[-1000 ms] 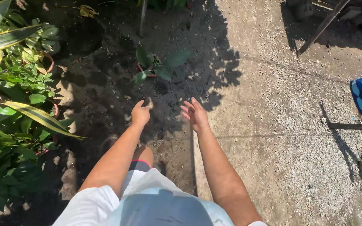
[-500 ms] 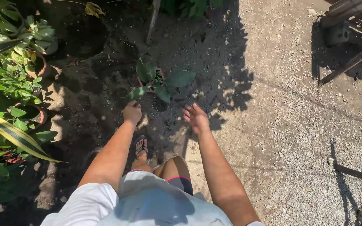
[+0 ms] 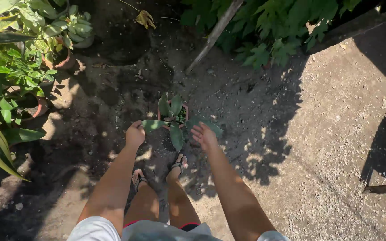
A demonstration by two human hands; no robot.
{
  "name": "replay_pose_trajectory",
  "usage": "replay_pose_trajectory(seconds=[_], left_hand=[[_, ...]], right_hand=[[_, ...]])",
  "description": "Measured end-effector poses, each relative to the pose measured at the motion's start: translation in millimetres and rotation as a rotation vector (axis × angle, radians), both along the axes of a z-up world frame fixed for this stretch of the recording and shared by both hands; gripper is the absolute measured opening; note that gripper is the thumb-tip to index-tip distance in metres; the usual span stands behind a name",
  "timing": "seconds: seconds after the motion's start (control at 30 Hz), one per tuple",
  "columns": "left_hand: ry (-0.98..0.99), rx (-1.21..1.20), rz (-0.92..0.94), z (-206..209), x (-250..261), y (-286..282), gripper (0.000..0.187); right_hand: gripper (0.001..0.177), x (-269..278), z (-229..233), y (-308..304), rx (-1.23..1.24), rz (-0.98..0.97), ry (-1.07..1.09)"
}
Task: Pruning and repotting plants in an outdoor garden.
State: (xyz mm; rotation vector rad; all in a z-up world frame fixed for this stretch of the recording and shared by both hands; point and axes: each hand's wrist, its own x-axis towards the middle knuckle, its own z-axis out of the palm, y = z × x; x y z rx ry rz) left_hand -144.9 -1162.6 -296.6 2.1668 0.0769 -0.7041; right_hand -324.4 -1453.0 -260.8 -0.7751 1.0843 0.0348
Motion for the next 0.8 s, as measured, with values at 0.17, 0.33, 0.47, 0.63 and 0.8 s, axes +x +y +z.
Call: replay_pose_trajectory(seconds=[0.17,0.33,0.47,0.63,0.8], left_hand=[[0.028,0.231,-0.063,-140,-24,-6,0.041],[-0.041,0.255,-0.021,-230,-28,-31,0.036],[-0.024,0.533,-0.36,-244,-10,-51,0.035],[-0.113,0.64,-0.604,-309,7,-80,0.034],[-0.224,0.503,-0.514,-371,15,-102,0.056]], right_hand=[[0.058,21,-87,-43,-0.005,0.087,0.149],[0.055,34,-191,-79,-0.11,0.176,0.274],[0.043,34,-290,-95,-0.271,0.37,0.369],[0.031,38,-406,-112,-1.207,1.028,0.182],[0.05,53,-467,-108,-1.083,1.155,0.443]])
